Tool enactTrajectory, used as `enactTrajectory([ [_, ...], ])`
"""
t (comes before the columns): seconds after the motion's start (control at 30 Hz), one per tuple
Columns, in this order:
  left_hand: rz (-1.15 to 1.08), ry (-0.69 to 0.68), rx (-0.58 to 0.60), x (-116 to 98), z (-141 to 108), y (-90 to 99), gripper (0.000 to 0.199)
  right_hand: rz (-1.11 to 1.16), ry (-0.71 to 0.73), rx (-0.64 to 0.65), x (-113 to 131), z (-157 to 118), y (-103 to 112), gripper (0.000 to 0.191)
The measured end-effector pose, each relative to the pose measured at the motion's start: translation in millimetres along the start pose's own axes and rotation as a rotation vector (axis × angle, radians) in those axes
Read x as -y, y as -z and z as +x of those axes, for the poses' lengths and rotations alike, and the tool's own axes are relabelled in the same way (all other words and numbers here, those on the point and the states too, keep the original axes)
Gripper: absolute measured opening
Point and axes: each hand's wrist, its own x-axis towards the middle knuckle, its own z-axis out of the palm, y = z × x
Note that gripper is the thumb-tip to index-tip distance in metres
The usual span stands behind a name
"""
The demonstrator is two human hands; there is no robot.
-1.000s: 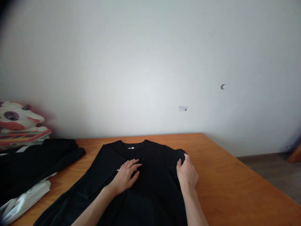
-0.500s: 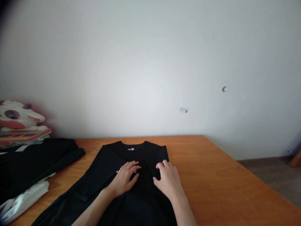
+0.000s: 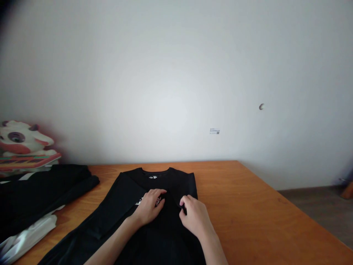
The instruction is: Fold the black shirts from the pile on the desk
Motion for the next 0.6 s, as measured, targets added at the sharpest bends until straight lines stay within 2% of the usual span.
enactTrajectory([
  [0.13, 0.061, 0.256, -0.036, -9.1, 39.0, -11.6, 0.037, 0.019, -0.009, 0.017, -3.5, -1.6, -0.4, 0.020],
  [0.23, 0.084, 0.326, -0.072, -16.3, 51.8, -21.7, 0.037, 0.028, -0.022, 0.026, -3.2, -2.0, -0.1, 0.020],
  [0.33, 0.061, 0.297, -0.114, -20.2, 48.0, -28.5, 0.026, 0.027, -0.028, 0.024, -1.4, -2.1, -0.2, 0.021],
  [0.5, -0.299, 0.245, -0.160, -15.2, 41.8, -28.6, 0.015, 0.054, -0.008, 0.026, 3.0, -6.0, 2.3, 0.017],
  [0.6, -0.453, 0.253, -0.162, -9.6, 46.2, -29.1, 0.017, 0.038, 0.052, -0.029, -4.0, -15.0, 6.2, 0.041],
])
